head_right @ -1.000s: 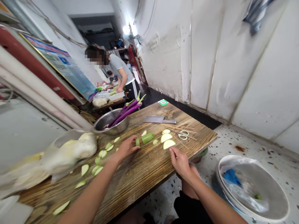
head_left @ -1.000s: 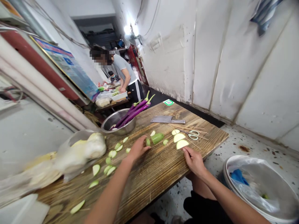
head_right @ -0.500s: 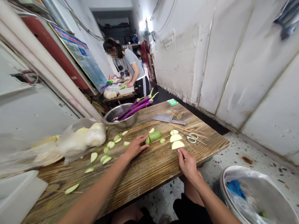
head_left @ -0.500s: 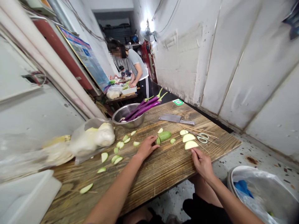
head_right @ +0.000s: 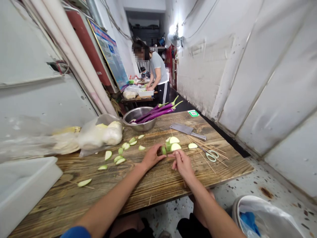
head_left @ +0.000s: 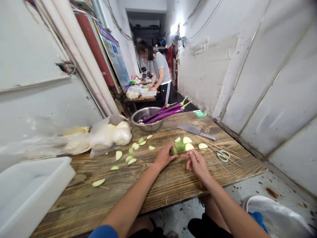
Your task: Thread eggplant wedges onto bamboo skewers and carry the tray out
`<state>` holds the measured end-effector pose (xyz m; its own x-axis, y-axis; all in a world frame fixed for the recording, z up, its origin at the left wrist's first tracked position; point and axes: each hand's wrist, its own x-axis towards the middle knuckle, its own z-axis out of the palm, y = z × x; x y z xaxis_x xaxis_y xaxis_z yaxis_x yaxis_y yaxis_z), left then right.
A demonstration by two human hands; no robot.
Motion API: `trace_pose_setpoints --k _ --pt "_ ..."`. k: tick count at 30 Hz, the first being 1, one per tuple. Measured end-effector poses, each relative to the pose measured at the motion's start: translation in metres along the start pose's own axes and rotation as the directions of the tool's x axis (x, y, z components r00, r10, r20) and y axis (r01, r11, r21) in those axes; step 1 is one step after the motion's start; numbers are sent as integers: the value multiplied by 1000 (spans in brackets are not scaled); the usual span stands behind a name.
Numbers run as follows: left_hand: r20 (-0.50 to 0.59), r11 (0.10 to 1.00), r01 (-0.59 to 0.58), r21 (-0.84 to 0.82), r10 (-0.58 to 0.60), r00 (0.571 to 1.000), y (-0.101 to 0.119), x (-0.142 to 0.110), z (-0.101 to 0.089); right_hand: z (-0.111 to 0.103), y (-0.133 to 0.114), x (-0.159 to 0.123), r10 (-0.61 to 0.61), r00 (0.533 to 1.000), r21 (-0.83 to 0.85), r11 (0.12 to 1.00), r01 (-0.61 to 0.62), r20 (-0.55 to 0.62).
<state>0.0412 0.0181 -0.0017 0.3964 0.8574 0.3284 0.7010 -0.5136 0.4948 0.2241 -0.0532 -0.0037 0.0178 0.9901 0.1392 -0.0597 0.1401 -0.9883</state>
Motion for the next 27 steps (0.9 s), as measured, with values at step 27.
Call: trace_pose_setpoints --k 27 --pt "-79 991 -41 129 51 996 17 -4 2 23 23 43 -131 991 -412 902 130 26"
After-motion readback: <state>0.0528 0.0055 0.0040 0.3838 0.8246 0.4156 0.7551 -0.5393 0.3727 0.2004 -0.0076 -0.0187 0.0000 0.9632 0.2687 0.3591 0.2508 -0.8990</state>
